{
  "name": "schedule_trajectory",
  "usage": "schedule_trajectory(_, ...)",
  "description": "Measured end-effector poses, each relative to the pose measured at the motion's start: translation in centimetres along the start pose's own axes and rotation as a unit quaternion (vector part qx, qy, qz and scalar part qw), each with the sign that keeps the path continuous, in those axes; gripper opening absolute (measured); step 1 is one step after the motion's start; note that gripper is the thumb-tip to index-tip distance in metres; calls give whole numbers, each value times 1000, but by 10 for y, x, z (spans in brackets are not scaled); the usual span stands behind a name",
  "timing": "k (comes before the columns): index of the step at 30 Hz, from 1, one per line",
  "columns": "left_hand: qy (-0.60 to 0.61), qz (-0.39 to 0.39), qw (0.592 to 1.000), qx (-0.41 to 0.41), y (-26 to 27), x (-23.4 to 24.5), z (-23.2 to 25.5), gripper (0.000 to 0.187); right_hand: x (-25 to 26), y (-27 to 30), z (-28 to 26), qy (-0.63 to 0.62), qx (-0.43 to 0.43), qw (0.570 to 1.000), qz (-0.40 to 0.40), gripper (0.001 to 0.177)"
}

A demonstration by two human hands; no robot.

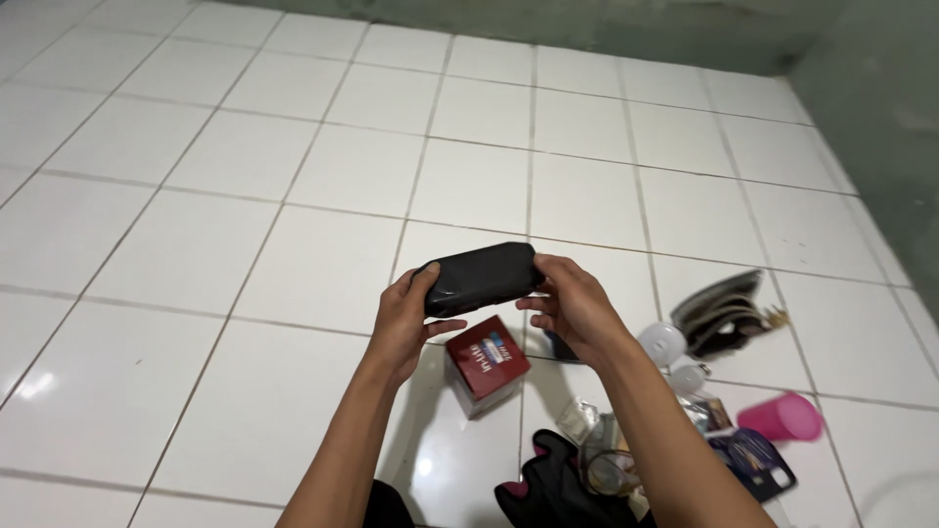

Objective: Organizing various household items and wiping a glass table with a cloth.

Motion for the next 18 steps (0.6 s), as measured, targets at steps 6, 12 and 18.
schedule_trajectory(6,2,-52,999,-2,7,-58,21,53,45,49,-29,-19,22,995,98,35)
schedule_trajectory(12,9,-134,991,-14,15,-127,17,56,87,108,-51,-44,51,973,221,44)
schedule_trajectory(18,8,-215,977,-4,35,-205,6,50,142,170,-61,22,129,948,290,58)
Point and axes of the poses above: each hand's wrist, its own y-axis away from the middle knuckle, its own x-axis out of the back of the hand, z = x × y, the point moved 1 cm from there along -y, towards the middle knuckle, and after that the axes turned 3 degrees about z, right-handed, at the moved point
